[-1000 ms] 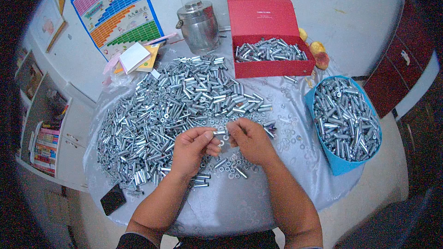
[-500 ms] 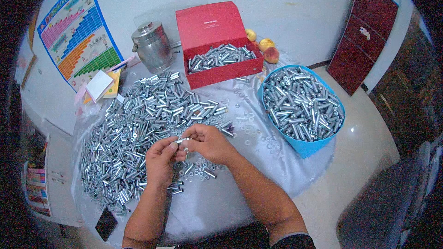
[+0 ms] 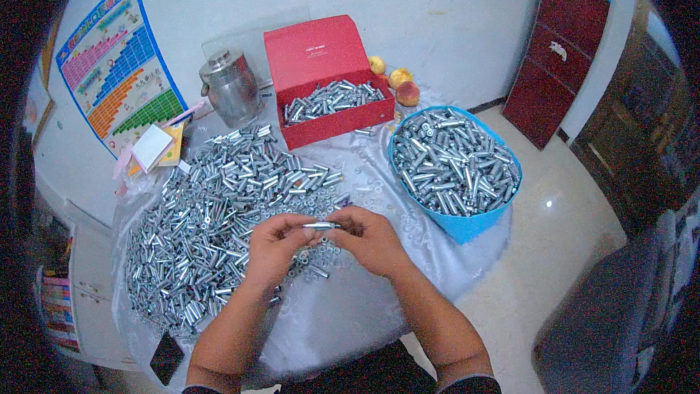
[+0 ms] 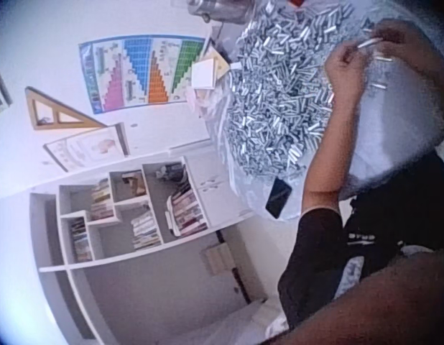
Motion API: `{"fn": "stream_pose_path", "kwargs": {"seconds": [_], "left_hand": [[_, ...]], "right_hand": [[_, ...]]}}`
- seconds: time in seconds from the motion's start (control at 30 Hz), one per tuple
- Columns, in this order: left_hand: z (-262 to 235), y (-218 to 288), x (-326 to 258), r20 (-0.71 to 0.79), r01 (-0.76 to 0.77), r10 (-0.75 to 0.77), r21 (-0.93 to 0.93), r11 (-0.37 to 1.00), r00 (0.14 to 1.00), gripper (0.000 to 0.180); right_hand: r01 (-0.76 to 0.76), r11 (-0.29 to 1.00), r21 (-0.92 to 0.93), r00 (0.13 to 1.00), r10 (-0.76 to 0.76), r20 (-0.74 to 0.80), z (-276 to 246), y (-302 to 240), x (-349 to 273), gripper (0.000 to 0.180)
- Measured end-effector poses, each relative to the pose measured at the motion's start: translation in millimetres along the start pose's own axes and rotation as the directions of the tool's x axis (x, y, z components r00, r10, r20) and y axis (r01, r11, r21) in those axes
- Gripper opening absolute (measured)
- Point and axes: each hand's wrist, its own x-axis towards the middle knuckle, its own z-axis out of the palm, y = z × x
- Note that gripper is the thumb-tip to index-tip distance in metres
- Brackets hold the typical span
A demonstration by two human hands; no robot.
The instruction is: The person sits at a table and repeatedly picks up small metal bolts and washers from a large pile. They thread the washers onto the bolts by hand and place the assembled fasteners into a blue container.
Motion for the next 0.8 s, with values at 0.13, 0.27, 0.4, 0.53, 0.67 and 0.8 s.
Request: {"fn": "stream_pose_path", "kwargs": {"seconds": [0.13,0.27,0.4,0.53,0.67,0.8], "left_hand": [[31.9,10.2,10.0,0.016,0.115,-0.114,-0.2,0.973,0.993,0.02],[62.7,-2.2,34.9,0.115,0.032,-0.006,-0.224,0.974,0.993,0.019],[103.8,-5.0,50.8,0.157,-0.042,0.071,-0.179,0.983,0.985,0.018],[127.2,-8.7,61.6,0.174,-0.126,0.158,-0.181,0.975,0.972,0.018],[132.2,-5.5,70.7,0.12,-0.033,0.066,-0.263,0.964,0.991,0.019],[91.5,12.0,66.6,0.002,-0.057,0.058,-0.195,0.979,0.998,0.02]], "right_hand": [[0.043,0.992,-0.122,0.991,-0.058,-0.121,-20.4,-5.5,-17.9,0.02],[0.156,0.929,-0.336,0.925,-0.257,-0.28,-47.3,-3.5,-27.4,0.022],[0.06,0.956,-0.287,0.886,-0.184,-0.426,-70.2,-14.0,-36.1,0.021],[0.075,0.85,-0.521,0.777,-0.377,-0.504,-88.8,-21.1,-41.5,0.019],[-0.064,0.614,-0.786,0.711,-0.525,-0.468,-112.6,-37.5,-40.6,0.026],[-0.154,0.434,-0.888,0.644,-0.637,-0.424,-122.8,-30.7,-39.6,0.028]]}}
